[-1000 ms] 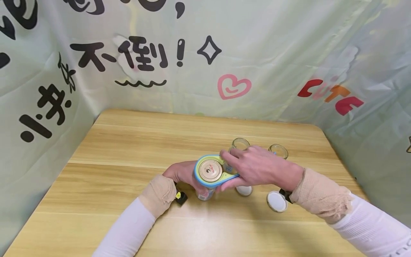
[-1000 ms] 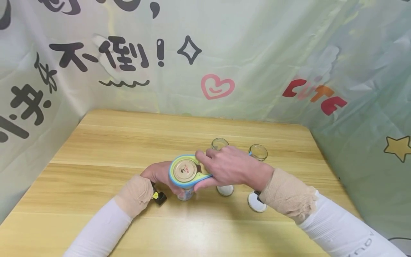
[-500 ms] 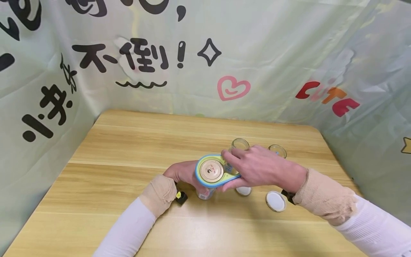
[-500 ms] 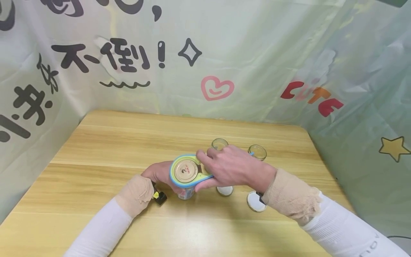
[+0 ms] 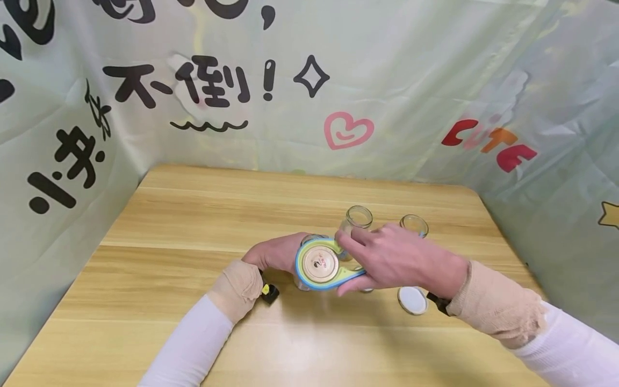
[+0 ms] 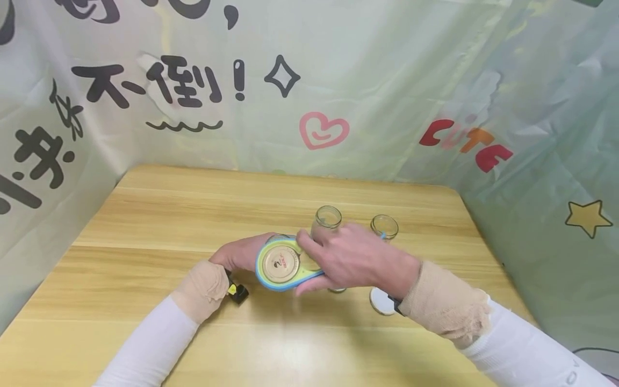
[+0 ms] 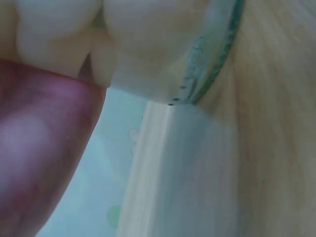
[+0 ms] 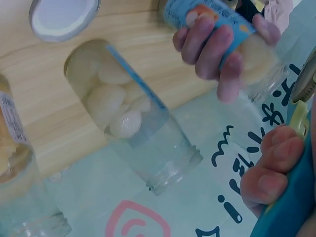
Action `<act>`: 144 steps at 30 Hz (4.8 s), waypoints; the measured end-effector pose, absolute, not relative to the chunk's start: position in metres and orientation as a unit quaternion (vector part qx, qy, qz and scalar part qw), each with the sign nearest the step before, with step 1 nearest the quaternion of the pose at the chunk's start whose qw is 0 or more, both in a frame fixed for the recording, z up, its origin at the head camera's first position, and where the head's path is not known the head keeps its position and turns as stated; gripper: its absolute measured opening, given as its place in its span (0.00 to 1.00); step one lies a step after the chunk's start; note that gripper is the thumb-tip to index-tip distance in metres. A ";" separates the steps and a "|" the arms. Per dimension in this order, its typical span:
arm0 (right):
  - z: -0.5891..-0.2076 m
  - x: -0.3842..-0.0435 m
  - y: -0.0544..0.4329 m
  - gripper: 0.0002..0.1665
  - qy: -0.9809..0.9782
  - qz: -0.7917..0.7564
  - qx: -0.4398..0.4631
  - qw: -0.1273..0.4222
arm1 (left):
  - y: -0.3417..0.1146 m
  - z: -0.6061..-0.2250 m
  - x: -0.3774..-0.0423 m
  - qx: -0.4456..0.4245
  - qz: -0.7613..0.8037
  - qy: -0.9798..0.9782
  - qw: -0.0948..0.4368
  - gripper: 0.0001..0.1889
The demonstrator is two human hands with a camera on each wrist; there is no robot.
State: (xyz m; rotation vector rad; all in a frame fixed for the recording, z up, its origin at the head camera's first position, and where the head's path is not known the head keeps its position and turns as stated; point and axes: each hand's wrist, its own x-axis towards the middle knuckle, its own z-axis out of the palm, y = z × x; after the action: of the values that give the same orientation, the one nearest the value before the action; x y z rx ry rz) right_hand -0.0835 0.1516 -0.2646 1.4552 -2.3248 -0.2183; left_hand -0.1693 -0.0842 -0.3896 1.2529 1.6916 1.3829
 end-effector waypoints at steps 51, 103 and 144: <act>-0.346 -0.063 0.169 0.44 -0.862 -0.055 0.494 0.101 | -0.092 -0.392 -0.181 0.296 0.605 0.715 0.188 0.23; -0.367 -0.057 0.155 0.41 -0.804 0.354 0.154 -0.452 | -0.093 -0.395 -0.185 0.309 0.599 0.717 0.181 0.23; -0.367 -0.075 0.153 0.47 -0.701 0.408 0.106 -0.575 | -0.093 -0.393 -0.185 0.299 0.593 0.724 0.184 0.24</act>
State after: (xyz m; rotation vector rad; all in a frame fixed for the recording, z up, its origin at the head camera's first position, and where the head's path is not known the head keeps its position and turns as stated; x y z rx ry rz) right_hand -0.0746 0.1527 -0.3666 0.5668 -3.7437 2.1765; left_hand -0.1849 -0.0930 -0.3927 0.8425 2.0429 1.6735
